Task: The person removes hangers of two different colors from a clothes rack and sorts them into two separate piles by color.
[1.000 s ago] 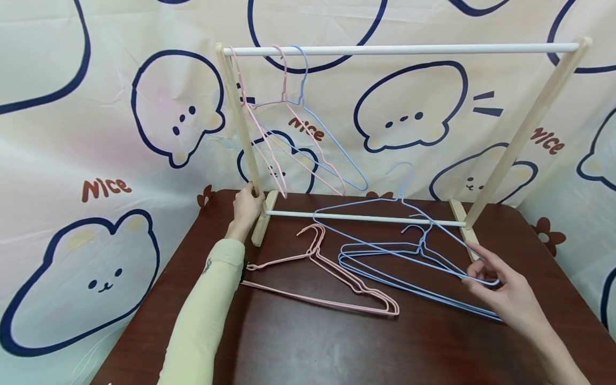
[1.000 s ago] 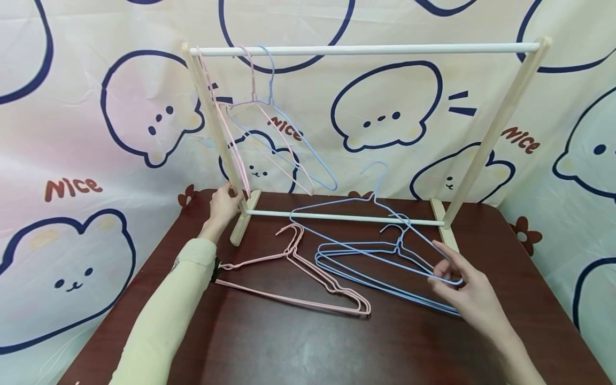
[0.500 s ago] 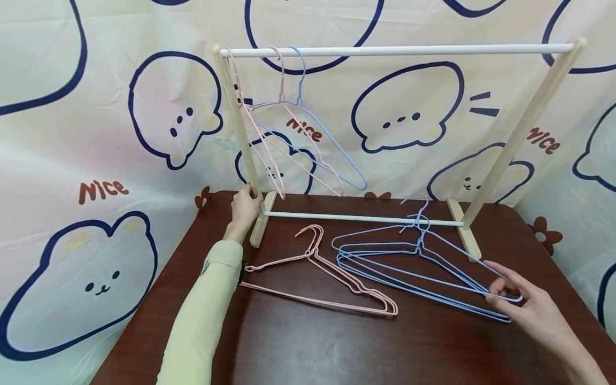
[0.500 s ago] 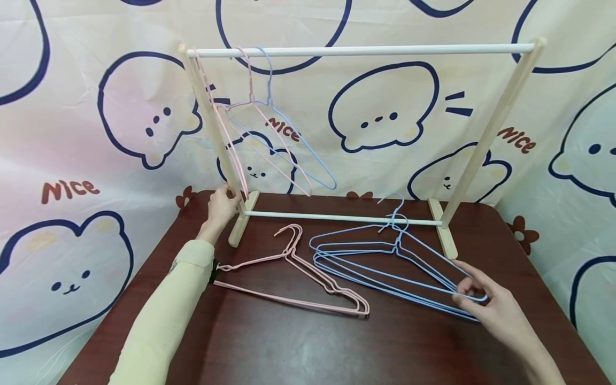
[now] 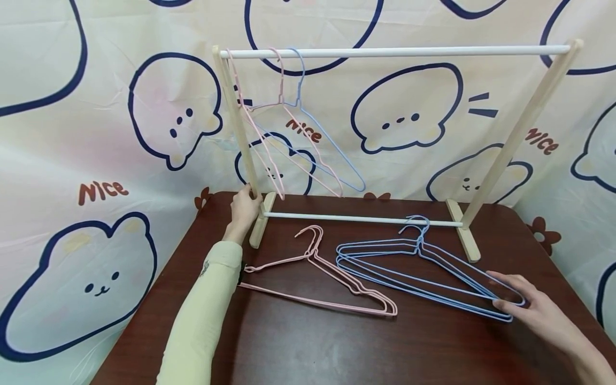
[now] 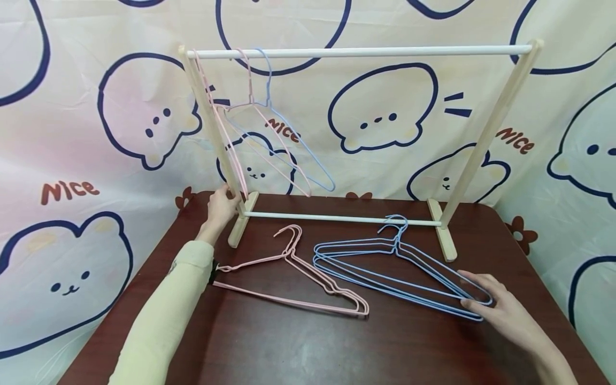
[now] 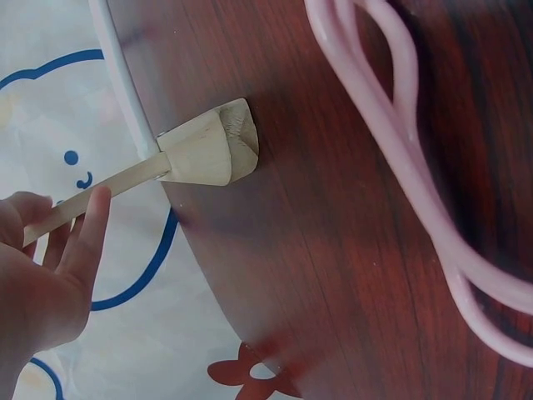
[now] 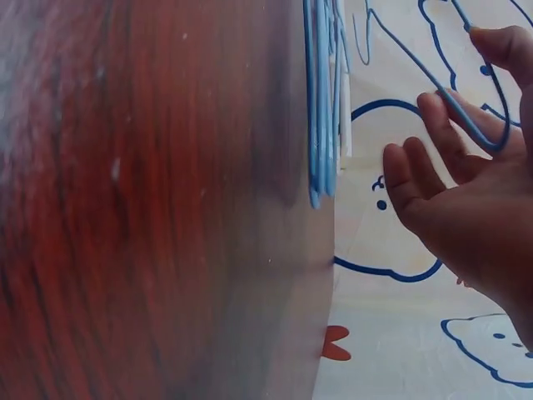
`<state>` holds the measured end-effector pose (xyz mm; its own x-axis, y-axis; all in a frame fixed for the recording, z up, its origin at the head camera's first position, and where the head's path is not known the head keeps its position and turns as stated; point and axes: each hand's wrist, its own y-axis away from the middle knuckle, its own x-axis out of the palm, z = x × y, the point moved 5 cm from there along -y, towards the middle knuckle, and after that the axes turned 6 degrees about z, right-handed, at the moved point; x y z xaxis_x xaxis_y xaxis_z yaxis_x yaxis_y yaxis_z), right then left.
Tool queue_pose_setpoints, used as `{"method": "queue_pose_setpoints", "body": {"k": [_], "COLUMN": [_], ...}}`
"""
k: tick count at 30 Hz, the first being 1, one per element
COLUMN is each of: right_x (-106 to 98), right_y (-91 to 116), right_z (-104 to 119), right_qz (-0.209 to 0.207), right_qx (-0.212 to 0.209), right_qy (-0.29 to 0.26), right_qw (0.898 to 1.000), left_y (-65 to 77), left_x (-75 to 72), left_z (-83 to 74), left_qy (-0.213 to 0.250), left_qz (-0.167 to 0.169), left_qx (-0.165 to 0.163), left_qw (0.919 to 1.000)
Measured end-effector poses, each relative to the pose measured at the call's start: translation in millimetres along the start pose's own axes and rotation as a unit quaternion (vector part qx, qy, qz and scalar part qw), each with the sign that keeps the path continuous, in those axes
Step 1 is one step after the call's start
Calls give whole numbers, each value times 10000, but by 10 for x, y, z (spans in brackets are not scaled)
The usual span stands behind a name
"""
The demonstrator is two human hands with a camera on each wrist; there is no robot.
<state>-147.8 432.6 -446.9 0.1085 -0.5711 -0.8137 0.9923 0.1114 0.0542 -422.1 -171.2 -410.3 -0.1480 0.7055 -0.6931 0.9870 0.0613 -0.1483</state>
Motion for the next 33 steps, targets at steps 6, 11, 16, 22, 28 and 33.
{"method": "queue_pose_setpoints", "body": {"k": [6, 11, 16, 22, 28, 33], "right_x": [43, 57, 79, 93, 127, 135], "right_y": [-38, -82, -125, -144, -133, -110], "right_z": [-80, -120, -155, -140, -164, -189], "right_qz": [272, 542, 665, 463, 696, 971], "right_qx": [-64, -88, -4, -162, -13, 96], "right_qy": [-54, 242, 704, 1126, 1411, 1423], "right_qw": [9996, 9982, 9953, 9924, 9875, 9850], "left_y": [-7, 3, 9, 11, 15, 7], "left_x": [7, 3, -5, -5, -7, -8], "left_z": [-4, -1, 20, 19, -1, -2], "left_qy": [-1, 7, 9, -10, -16, -16], "left_qz": [-3, -6, -29, -16, -28, -58], "left_qx": [-13, -21, -17, -3, -23, -13], "left_qw": [10000, 10000, 10000, 10000, 10000, 10000]}}
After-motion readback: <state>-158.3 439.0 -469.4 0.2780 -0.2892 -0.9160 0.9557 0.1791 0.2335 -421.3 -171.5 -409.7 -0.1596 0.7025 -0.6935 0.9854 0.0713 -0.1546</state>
